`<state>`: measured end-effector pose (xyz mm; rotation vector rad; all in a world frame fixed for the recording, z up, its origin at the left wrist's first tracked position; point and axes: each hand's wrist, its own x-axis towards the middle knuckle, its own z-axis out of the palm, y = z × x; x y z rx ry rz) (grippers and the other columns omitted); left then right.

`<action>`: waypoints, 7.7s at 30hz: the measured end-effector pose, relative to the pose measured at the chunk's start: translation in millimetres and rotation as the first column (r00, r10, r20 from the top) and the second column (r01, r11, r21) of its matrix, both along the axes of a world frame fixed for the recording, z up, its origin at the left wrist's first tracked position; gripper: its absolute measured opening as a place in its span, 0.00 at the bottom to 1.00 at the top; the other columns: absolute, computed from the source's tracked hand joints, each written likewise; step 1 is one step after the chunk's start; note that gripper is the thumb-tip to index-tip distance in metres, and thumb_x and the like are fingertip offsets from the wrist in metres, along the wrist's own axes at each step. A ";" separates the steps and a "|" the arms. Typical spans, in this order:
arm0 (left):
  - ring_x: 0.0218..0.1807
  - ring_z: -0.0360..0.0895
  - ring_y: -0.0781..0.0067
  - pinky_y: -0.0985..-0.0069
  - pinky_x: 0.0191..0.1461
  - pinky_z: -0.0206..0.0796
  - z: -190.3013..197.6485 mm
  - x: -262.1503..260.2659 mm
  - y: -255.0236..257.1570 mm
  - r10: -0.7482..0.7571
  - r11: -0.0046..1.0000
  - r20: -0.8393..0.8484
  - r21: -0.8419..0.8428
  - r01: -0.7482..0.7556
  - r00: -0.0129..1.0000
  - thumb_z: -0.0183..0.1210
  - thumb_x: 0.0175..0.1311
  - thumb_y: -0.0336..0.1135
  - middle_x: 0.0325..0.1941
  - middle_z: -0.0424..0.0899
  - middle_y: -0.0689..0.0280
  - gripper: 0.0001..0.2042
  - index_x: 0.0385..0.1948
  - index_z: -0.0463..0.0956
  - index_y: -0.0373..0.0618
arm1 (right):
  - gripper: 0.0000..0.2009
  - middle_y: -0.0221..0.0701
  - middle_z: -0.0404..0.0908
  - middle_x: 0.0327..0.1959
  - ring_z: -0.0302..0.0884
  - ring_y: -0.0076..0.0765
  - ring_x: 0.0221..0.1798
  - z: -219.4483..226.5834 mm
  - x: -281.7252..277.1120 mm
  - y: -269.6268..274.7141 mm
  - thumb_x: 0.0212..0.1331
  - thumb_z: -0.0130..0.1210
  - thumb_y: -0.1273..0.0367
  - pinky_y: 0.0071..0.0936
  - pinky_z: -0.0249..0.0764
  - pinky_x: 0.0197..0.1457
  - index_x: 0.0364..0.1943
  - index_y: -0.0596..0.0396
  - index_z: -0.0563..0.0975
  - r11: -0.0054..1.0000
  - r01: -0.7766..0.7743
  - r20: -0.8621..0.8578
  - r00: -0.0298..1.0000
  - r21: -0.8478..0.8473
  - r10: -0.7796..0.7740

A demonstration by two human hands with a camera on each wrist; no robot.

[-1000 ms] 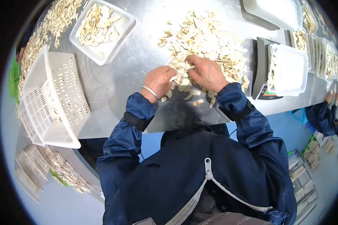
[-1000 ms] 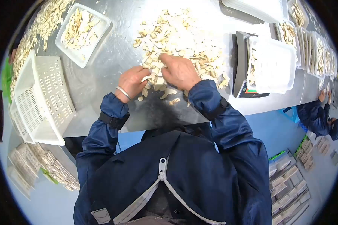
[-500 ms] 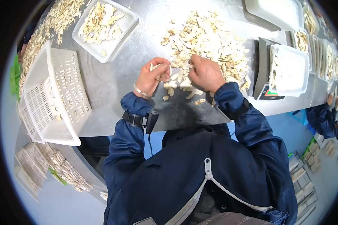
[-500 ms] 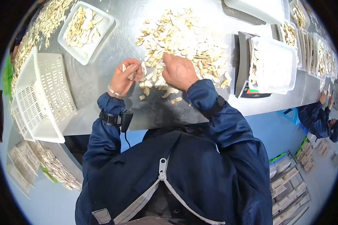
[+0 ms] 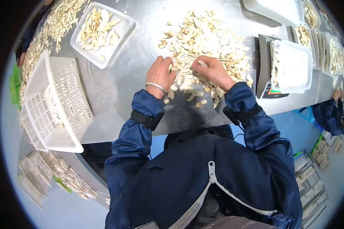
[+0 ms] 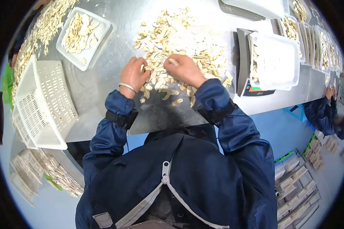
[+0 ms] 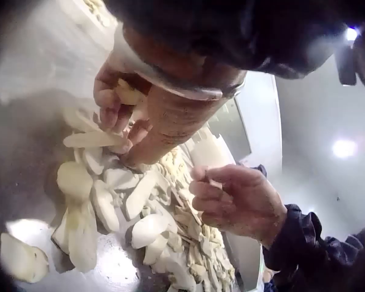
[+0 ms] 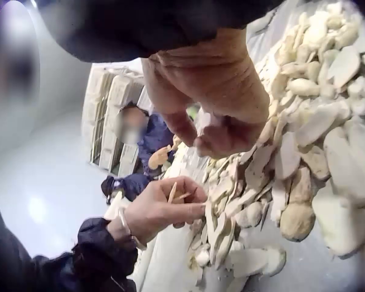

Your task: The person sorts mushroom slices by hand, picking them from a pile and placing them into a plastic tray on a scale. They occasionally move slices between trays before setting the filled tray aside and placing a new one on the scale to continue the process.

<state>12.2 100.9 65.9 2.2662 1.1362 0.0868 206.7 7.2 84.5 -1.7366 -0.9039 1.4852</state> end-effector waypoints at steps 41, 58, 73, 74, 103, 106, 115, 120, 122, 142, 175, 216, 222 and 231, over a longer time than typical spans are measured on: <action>0.39 0.77 0.53 0.64 0.42 0.70 -5.0 -2.3 9.5 -0.186 0.982 0.083 0.034 0.184 0.979 0.61 0.55 0.28 0.35 0.77 0.60 0.13 0.43 0.78 0.49 | 0.06 0.38 0.79 0.23 0.76 0.41 0.23 4.6 10.5 -11.5 0.58 0.52 0.69 0.36 0.70 0.30 0.38 0.51 0.75 0.975 -0.184 0.313 0.940 0.128 0.137; 0.50 0.76 0.69 0.73 0.52 0.67 122.6 137.6 -49.1 0.453 0.549 0.626 -0.757 0.355 0.635 0.54 0.68 0.39 0.47 0.79 0.60 0.19 0.55 0.70 0.37 | 0.07 0.16 0.68 0.23 0.59 0.12 0.25 142.6 168.2 -135.2 0.58 0.52 0.73 0.14 0.54 0.29 0.39 0.54 0.78 0.664 0.582 -0.049 0.768 0.469 -0.639; 0.53 0.75 0.50 0.63 0.56 0.68 31.4 105.2 -105.4 -0.245 0.968 0.280 0.027 0.248 0.928 0.58 0.57 0.30 0.46 0.81 0.55 0.15 0.46 0.78 0.43 | 0.18 0.40 0.82 0.39 0.80 0.45 0.39 91.0 115.3 -200.2 0.49 0.52 0.80 0.35 0.76 0.43 0.47 0.59 0.79 0.819 -0.217 0.688 0.675 0.531 -0.267; 0.56 0.73 0.51 0.62 0.56 0.66 22.9 97.4 -118.7 -0.380 0.924 0.288 0.163 0.347 0.879 0.60 0.54 0.31 0.52 0.78 0.57 0.16 0.46 0.77 0.44 | 0.20 0.46 0.79 0.44 0.78 0.50 0.42 72.9 96.4 -196.4 0.47 0.51 0.80 0.37 0.76 0.46 0.50 0.63 0.76 0.830 -0.191 0.664 0.702 0.525 -0.259; 0.42 0.70 0.54 0.63 0.45 0.67 -5.8 44.8 -79.5 -0.382 0.910 0.151 0.231 0.343 0.912 0.57 0.48 0.21 0.39 0.69 0.55 0.12 0.37 0.71 0.39 | 0.03 0.36 0.75 0.38 0.73 0.41 0.42 -5.1 63.0 -93.0 0.52 0.53 0.76 0.34 0.69 0.45 0.31 0.59 0.74 0.875 -0.171 0.791 0.530 0.453 -0.305; 0.42 0.70 0.53 0.63 0.46 0.67 -8.0 46.1 -79.0 -0.375 0.915 0.194 0.233 0.328 0.907 0.55 0.47 0.20 0.40 0.69 0.55 0.15 0.40 0.71 0.38 | 0.04 0.28 0.76 0.35 0.73 0.28 0.38 -2.6 55.6 -101.5 0.56 0.55 0.75 0.28 0.69 0.46 0.34 0.55 0.74 0.860 0.472 -0.108 0.882 0.193 -0.459; 0.42 0.75 0.78 0.78 0.45 0.69 6.2 31.1 -57.8 0.563 0.451 0.439 -0.873 0.184 0.700 0.53 0.57 0.21 0.51 0.76 0.65 0.20 0.54 0.71 0.38 | 0.13 0.46 0.80 0.28 0.78 0.56 0.32 -5.4 31.6 -64.0 0.55 0.56 0.64 0.45 0.73 0.38 0.32 0.61 0.73 0.990 0.013 0.802 0.585 0.139 -0.120; 0.37 0.74 0.81 0.84 0.40 0.67 28.1 39.1 -22.3 0.532 0.354 0.352 -0.919 0.175 0.770 0.55 0.62 0.29 0.40 0.79 0.68 0.14 0.49 0.75 0.39 | 0.09 0.45 0.79 0.26 0.79 0.51 0.31 -20.3 23.4 -57.7 0.51 0.56 0.68 0.45 0.74 0.36 0.31 0.59 0.71 0.977 -0.031 0.841 0.515 0.212 -0.166; 0.34 0.74 0.81 0.82 0.39 0.68 15.7 54.3 -16.7 0.217 0.718 0.289 -0.695 0.048 0.933 0.52 0.62 0.32 0.34 0.80 0.70 0.12 0.45 0.78 0.41 | 0.08 0.45 0.78 0.26 0.78 0.52 0.30 -20.9 22.1 -59.1 0.50 0.54 0.70 0.45 0.74 0.36 0.31 0.59 0.71 0.973 -0.036 0.840 0.512 0.229 -0.179; 0.23 0.71 0.86 0.86 0.26 0.60 4.8 78.6 4.8 0.382 0.638 0.335 -0.770 0.016 0.862 0.59 0.61 0.36 0.23 0.80 0.72 0.09 0.34 0.81 0.41 | 0.07 0.42 0.77 0.26 0.77 0.50 0.33 -4.2 65.7 -29.5 0.56 0.52 0.71 0.45 0.73 0.37 0.38 0.54 0.76 0.933 -0.060 0.811 0.516 0.356 -0.276; 0.24 0.75 0.76 0.83 0.28 0.65 7.9 102.4 -11.5 0.199 0.668 0.275 -0.740 0.075 0.941 0.64 0.60 0.33 0.25 0.82 0.70 0.09 0.39 0.82 0.42 | 0.07 0.43 0.77 0.31 0.77 0.54 0.33 -15.2 48.5 -88.6 0.53 0.52 0.71 0.47 0.73 0.38 0.35 0.58 0.71 0.968 -0.038 0.769 0.616 0.250 -0.174; 0.41 0.74 0.54 0.62 0.44 0.68 -2.0 188.9 -50.8 -0.577 0.813 0.180 0.217 0.540 0.797 0.61 0.50 0.28 0.34 0.74 0.58 0.08 0.33 0.77 0.42 | 0.16 0.44 0.76 0.42 0.75 0.52 0.44 22.7 64.0 -131.2 0.48 0.51 0.80 0.40 0.74 0.46 0.45 0.63 0.74 0.853 0.102 0.656 0.594 0.512 -0.465; 0.36 0.77 0.65 0.71 0.40 0.71 -6.0 165.0 -42.7 -0.335 0.928 0.337 -0.043 0.370 0.880 0.59 0.56 0.26 0.34 0.78 0.62 0.09 0.39 0.78 0.40 | 0.17 0.49 0.72 0.43 0.70 0.56 0.48 -1.5 79.3 -86.3 0.50 0.49 0.79 0.44 0.69 0.52 0.47 0.67 0.71 0.863 0.127 0.676 0.569 0.490 -0.468; 0.29 0.69 0.90 0.89 0.33 0.63 9.9 104.0 -24.0 0.220 0.679 0.324 -0.728 0.094 0.920 0.61 0.56 0.25 0.27 0.78 0.75 0.07 0.36 0.79 0.38 | 0.07 0.46 0.70 0.36 0.71 0.54 0.43 -32.7 87.2 -52.2 0.46 0.53 0.76 0.46 0.69 0.46 0.31 0.62 0.71 0.918 0.179 0.816 0.420 0.353 -0.396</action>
